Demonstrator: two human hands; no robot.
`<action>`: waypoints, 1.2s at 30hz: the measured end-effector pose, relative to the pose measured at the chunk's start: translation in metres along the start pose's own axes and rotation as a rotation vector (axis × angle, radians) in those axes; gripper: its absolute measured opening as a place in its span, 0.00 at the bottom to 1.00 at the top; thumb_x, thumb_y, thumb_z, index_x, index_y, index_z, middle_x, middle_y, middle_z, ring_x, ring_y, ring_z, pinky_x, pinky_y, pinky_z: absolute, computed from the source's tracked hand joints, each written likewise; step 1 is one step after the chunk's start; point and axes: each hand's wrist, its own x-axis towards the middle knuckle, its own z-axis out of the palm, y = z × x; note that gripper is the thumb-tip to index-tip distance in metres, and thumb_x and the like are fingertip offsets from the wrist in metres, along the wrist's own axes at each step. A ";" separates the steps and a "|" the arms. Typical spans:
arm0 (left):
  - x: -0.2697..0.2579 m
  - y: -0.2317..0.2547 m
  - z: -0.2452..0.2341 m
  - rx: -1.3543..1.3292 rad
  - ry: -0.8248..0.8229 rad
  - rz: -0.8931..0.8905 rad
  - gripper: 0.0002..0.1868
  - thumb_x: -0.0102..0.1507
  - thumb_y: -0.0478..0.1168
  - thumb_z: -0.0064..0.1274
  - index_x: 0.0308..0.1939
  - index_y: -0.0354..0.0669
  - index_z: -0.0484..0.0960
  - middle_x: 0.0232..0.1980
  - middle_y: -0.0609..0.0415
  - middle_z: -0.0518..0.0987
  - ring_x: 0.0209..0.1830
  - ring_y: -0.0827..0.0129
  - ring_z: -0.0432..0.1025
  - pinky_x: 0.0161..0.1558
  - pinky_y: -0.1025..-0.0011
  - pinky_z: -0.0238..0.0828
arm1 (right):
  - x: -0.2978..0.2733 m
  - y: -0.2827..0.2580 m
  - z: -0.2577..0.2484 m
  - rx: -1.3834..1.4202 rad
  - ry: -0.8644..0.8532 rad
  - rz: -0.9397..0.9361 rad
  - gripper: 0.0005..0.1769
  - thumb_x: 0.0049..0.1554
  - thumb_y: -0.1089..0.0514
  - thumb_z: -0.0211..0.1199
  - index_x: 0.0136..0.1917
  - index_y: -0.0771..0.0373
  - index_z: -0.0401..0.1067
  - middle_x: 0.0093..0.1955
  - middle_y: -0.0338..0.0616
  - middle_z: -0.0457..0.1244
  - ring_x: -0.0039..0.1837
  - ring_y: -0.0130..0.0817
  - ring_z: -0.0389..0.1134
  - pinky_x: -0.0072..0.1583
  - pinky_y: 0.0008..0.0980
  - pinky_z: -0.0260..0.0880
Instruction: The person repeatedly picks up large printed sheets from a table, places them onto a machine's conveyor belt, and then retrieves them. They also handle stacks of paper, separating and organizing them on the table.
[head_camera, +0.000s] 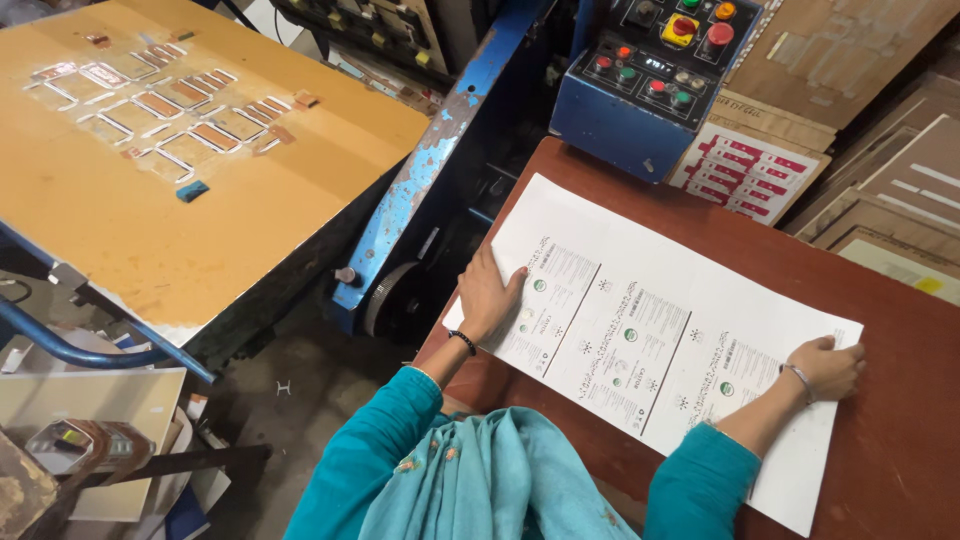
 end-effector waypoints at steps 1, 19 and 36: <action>0.002 -0.002 0.001 -0.045 -0.020 -0.068 0.45 0.60 0.58 0.58 0.68 0.25 0.65 0.60 0.30 0.75 0.57 0.45 0.72 0.56 0.50 0.67 | -0.001 -0.001 -0.003 -0.004 -0.006 -0.013 0.22 0.64 0.51 0.64 0.63 0.70 0.71 0.58 0.62 0.67 0.53 0.60 0.71 0.54 0.53 0.71; 0.008 -0.007 -0.016 -0.082 -0.113 -0.015 0.36 0.62 0.55 0.57 0.59 0.24 0.70 0.53 0.31 0.79 0.45 0.45 0.79 0.47 0.54 0.76 | -0.010 -0.006 -0.015 -0.017 -0.293 -0.117 0.37 0.70 0.43 0.48 0.87 0.52 0.45 0.73 0.73 0.53 0.70 0.67 0.58 0.67 0.64 0.58; 0.008 -0.007 -0.013 -0.062 -0.118 -0.014 0.40 0.63 0.56 0.55 0.64 0.23 0.67 0.57 0.31 0.77 0.53 0.46 0.76 0.52 0.52 0.73 | -0.057 -0.022 0.009 0.109 -0.241 -0.491 0.30 0.67 0.41 0.49 0.77 0.55 0.65 0.83 0.56 0.48 0.84 0.54 0.42 0.77 0.64 0.31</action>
